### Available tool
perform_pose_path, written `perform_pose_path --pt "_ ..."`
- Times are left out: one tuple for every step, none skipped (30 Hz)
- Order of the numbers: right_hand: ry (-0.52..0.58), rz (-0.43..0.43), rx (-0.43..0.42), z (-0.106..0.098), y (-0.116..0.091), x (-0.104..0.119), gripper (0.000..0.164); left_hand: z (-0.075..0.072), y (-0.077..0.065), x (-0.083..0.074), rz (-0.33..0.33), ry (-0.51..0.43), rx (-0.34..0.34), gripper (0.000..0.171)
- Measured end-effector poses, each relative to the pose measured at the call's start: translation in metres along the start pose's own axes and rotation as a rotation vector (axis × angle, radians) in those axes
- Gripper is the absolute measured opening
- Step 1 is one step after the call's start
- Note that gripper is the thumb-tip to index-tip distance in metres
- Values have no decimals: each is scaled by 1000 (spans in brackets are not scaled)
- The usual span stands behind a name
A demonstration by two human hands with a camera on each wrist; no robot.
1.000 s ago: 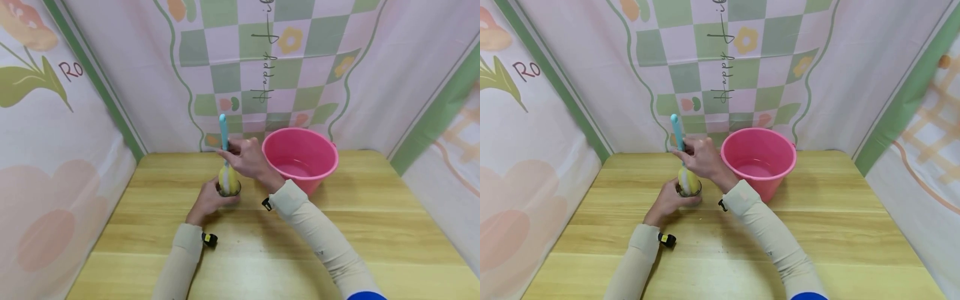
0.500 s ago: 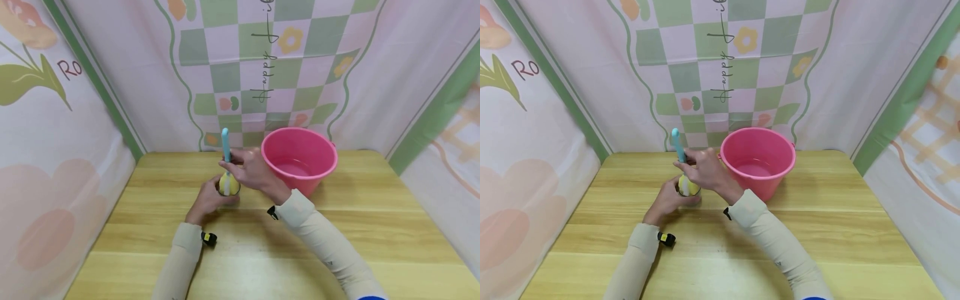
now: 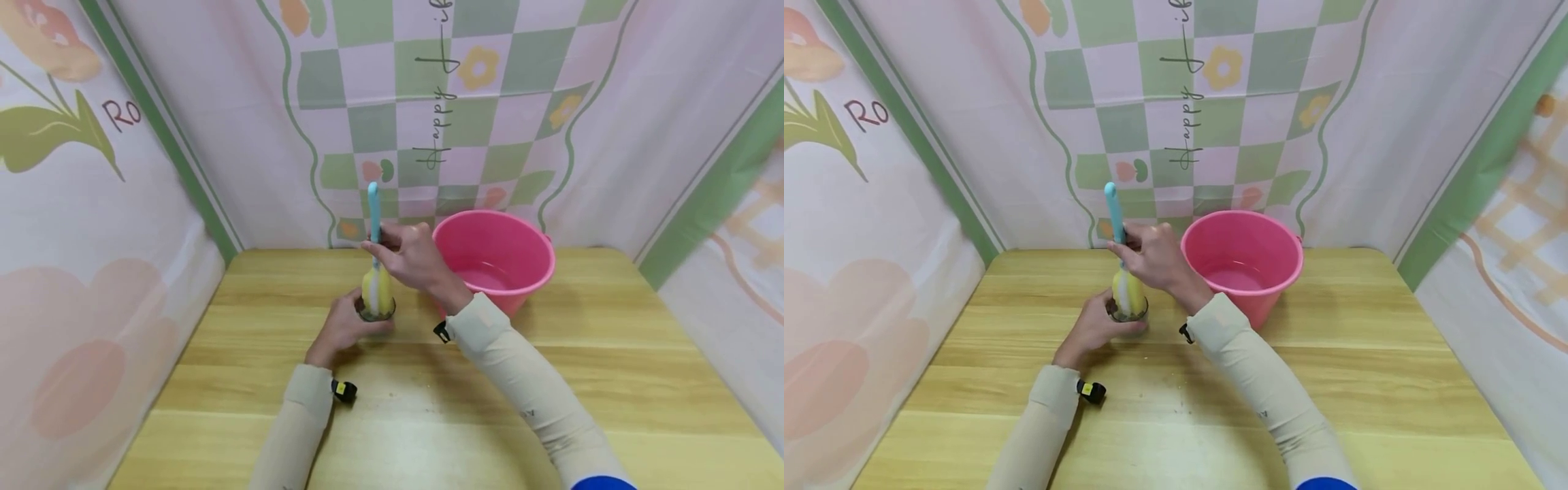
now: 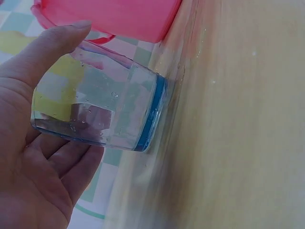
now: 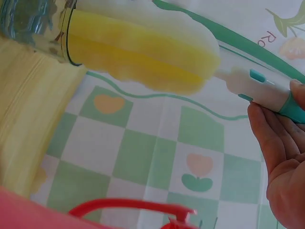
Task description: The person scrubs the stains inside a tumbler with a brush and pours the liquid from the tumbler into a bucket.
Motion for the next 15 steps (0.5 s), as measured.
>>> perform_pose_path --pt "-4 -1 3 2 0 -1 8 0 0 0 1 5 1 60" --pt "-7 0 8 5 0 -1 9 1 0 0 2 10 2 60" --pt "-12 0 14 7 0 -1 10 1 0 0 3 15 2 60" --pt "-14 3 23 11 -1 -2 11 1 0 1 3 20 1 59" --pt "-18 7 32 14 -2 -2 12 1 -1 1 2 24 0 58" --pt "-23 11 40 16 -3 -3 13 1 0 1 2 30 -4 58" --pt "-29 16 46 18 -4 -3 14 1 0 1 2 32 -6 57" --pt "-31 20 52 20 -6 -2 14 1 0 2 1 39 -9 57" --pt "-37 20 57 22 -7 -2 14 1 0 2 3 48 -10 56" --pt "-40 19 62 22 -8 -1 14 1 0 1 5 52 -9 56" --pt "-41 16 65 23 -10 1 15 1 0 1 6 57 -12 55" --pt "-38 14 69 22 -11 3 15 0 1 1 9 61 -14 54" --pt "-34 10 74 22 -12 5 14 0 1 1 12 63 -14 55" --pt "-29 7 80 21 -14 6 14 0 1 0 14 62 -16 55" --pt "-22 2 86 20 -15 8 14 0 1 0 17 60 -15 56"
Point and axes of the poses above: each hand's wrist, its own y-axis towards the middle knuckle, its own z-axis out of the palm, x = y × z, the point moved 7 cm from there along y, towards the middle knuckle, and after that the axes turned 7 degrees about -x, right-handed, at the moved point
